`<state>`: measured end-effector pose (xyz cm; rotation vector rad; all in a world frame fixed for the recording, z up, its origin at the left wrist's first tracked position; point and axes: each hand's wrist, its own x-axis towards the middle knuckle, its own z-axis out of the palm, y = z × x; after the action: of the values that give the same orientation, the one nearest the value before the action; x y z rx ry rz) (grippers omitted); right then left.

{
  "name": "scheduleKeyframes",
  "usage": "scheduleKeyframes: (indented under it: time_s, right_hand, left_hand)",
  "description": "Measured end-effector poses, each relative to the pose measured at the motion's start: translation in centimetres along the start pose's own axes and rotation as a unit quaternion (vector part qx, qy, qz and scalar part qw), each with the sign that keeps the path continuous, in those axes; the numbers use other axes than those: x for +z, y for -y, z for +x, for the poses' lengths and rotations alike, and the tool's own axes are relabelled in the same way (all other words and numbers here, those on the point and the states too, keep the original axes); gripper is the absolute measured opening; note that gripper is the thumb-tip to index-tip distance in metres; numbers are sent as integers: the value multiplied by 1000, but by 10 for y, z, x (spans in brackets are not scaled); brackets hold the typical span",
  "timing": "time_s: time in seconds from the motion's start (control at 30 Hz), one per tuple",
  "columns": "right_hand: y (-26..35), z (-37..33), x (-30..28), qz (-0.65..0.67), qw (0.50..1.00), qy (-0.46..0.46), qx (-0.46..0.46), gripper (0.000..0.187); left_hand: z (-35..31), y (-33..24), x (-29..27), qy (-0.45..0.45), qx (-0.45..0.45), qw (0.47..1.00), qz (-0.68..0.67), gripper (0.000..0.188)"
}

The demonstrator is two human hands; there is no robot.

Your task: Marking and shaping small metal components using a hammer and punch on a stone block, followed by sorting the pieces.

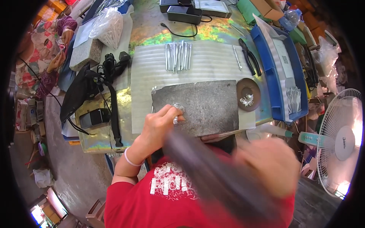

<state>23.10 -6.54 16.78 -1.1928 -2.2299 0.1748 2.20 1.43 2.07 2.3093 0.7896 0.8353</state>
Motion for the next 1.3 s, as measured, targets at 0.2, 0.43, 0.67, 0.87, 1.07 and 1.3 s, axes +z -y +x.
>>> scheduleKeyframes:
  time_s: [0.2, 0.43, 0.67, 0.87, 1.07, 1.3]
  right_hand:
    - [-17, 5, 2, 39, 991, 124, 39, 47]
    - [-34, -13, 30, 55, 987, 53, 144, 51]
    - [-79, -54, 94, -46, 972, 70, 217, 47]
    - [-101, -40, 81, -31, 976, 100, 193, 40]
    - [-237, -21, 78, -101, 942, 37, 316, 30]
    - [-305, -5, 102, -184, 911, 105, 353, 30]
  left_hand:
    - [10, 6, 2, -16, -1, 1000, 20, 17]
    - [-2, -12, -20, 5, -202, 886, -417, 8]
    - [11, -13, -42, -77, -243, 664, -703, 20]
    - [14, -5, -37, -95, -260, 656, -702, 17]
    - [22, -2, -36, -107, -287, 672, -675, 27]
    - [21, -2, -38, -94, -310, 744, -584, 31]
